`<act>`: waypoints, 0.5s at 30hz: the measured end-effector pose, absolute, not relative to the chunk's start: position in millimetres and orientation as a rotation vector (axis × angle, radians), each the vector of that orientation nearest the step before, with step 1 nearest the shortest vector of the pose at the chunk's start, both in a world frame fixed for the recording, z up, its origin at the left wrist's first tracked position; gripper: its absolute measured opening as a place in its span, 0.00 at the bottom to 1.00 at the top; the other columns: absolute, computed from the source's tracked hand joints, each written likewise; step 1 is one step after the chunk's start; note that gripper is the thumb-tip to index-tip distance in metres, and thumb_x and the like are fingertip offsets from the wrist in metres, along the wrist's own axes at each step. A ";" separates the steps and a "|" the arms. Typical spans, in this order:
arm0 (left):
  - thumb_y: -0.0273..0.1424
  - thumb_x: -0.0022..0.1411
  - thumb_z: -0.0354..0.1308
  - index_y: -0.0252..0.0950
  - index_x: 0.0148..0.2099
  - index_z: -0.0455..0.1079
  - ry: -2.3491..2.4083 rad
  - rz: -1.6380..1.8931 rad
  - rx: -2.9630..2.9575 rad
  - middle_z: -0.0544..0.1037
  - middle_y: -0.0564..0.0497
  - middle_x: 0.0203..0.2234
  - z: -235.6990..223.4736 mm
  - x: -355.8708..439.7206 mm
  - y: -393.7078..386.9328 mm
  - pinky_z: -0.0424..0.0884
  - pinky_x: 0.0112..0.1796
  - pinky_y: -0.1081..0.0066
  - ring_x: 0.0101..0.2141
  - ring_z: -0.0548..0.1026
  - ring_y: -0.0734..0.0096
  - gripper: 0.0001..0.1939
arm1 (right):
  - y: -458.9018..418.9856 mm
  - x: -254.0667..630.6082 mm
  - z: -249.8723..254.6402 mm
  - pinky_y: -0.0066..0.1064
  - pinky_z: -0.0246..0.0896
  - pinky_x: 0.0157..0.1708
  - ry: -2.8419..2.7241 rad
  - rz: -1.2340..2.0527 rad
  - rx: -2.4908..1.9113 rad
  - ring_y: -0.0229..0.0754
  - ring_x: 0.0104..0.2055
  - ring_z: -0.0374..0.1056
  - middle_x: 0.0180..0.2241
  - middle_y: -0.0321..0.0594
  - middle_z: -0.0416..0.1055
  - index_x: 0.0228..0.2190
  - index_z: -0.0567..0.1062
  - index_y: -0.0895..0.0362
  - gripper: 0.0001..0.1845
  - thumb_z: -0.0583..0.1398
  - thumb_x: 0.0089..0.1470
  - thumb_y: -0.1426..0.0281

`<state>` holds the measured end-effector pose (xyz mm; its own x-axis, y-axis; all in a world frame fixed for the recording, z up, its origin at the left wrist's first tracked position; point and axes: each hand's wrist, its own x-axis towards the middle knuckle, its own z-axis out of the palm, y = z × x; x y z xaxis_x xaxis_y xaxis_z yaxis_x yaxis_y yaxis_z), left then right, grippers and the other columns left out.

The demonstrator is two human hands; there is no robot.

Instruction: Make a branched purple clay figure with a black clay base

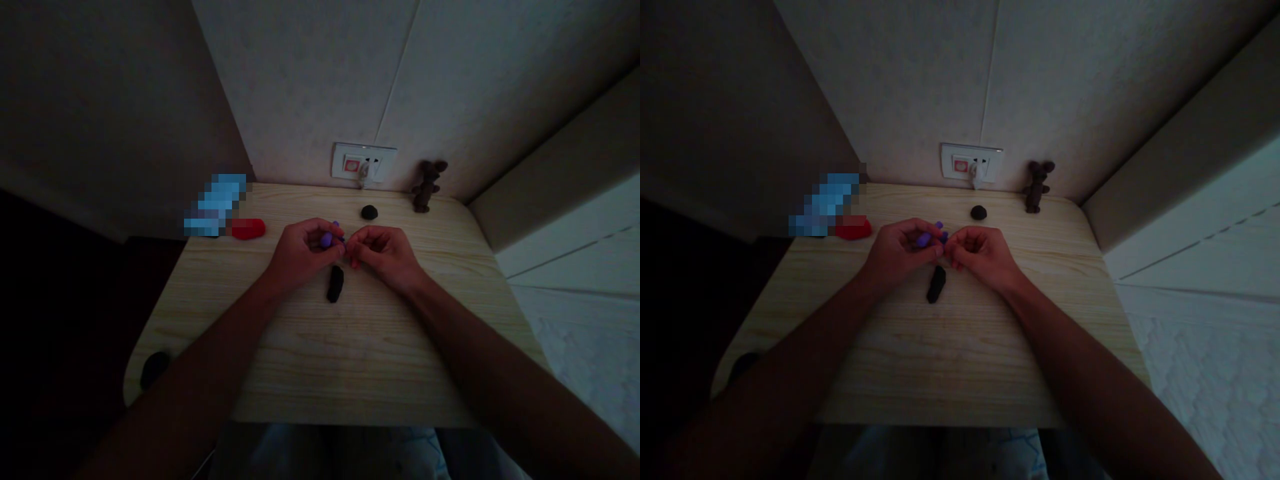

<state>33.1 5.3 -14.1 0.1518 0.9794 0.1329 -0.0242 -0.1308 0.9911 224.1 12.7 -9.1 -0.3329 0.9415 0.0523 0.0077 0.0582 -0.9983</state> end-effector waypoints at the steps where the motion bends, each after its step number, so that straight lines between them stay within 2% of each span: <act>1: 0.30 0.48 0.74 0.35 0.38 0.80 1.019 1.193 1.365 0.84 0.48 0.34 -13.8 33.1 5.2 0.78 0.37 0.69 0.33 0.81 0.69 0.13 | 12.8 224.2 -9.2 0.27 0.67 0.24 -1.495 1.399 -0.999 0.35 0.22 0.69 0.21 0.35 0.76 0.26 0.80 0.57 0.13 0.74 0.47 0.62; 6: 0.30 0.48 0.74 0.35 0.38 0.79 1.026 1.180 1.349 0.85 0.48 0.34 -12.8 33.2 5.3 0.79 0.37 0.68 0.34 0.81 0.69 0.13 | 12.8 224.6 -8.5 0.26 0.66 0.24 -1.475 1.411 -0.988 0.35 0.22 0.69 0.22 0.35 0.76 0.25 0.80 0.56 0.12 0.74 0.47 0.62; 11: 0.31 0.48 0.75 0.34 0.39 0.79 1.014 1.188 1.284 0.84 0.47 0.35 -12.4 33.1 5.0 0.80 0.34 0.69 0.34 0.81 0.67 0.15 | 14.2 224.9 -10.9 0.29 0.68 0.24 -1.341 1.471 -0.941 0.36 0.21 0.70 0.24 0.37 0.79 0.29 0.82 0.57 0.12 0.71 0.50 0.60; 15: 0.31 0.48 0.75 0.35 0.39 0.79 1.019 1.184 1.268 0.84 0.48 0.34 -11.9 33.0 4.9 0.80 0.32 0.70 0.33 0.81 0.68 0.15 | 14.6 225.4 -11.3 0.29 0.68 0.23 -1.349 1.476 -0.946 0.36 0.21 0.70 0.25 0.38 0.79 0.28 0.81 0.57 0.11 0.72 0.48 0.62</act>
